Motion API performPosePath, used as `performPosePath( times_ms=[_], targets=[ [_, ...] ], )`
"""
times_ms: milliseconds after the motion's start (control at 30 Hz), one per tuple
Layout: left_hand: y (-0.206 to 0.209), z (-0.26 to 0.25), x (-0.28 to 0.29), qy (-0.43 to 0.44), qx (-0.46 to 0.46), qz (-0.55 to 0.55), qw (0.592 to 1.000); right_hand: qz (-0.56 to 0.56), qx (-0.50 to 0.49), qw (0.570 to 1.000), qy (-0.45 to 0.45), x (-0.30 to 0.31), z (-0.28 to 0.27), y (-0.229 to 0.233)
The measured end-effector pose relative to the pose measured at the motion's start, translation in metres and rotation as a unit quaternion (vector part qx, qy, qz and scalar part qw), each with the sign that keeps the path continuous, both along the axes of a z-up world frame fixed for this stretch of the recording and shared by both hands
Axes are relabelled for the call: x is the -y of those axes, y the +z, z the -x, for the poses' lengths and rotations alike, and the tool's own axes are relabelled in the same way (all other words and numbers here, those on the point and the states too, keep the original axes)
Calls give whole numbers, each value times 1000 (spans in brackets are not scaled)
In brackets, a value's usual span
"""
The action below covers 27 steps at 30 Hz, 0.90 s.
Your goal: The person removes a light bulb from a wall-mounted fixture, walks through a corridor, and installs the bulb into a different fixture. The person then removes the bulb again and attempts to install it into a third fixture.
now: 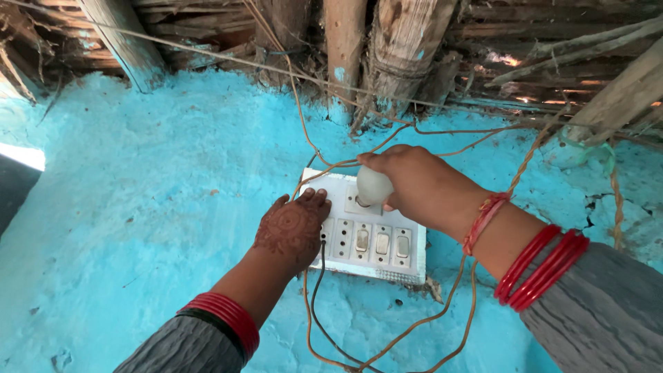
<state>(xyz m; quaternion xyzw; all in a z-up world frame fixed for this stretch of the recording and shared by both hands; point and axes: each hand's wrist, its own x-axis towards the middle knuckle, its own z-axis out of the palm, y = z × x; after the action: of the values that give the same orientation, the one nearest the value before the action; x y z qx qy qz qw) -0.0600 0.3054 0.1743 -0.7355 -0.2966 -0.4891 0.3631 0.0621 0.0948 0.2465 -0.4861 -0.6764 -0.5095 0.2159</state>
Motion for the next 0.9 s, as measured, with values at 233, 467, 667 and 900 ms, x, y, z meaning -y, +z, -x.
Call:
performPosePath(
  times_ms=[233,467,667,900],
  targets=[
    [0,0,5,14,-10,16,1000,-19,16,999,-32,1,-1,-3],
    [0,1,7,14,-10,6,1000,-29,27,998,-57,0,2,-14],
    [-2,0,9,18,-7,21,1000,-66,8,996,-59,-5,5,-25],
    [-1,0,11,9,6,-10,1000,-75,31,996,-44,-6,-4,-22]
  ],
)
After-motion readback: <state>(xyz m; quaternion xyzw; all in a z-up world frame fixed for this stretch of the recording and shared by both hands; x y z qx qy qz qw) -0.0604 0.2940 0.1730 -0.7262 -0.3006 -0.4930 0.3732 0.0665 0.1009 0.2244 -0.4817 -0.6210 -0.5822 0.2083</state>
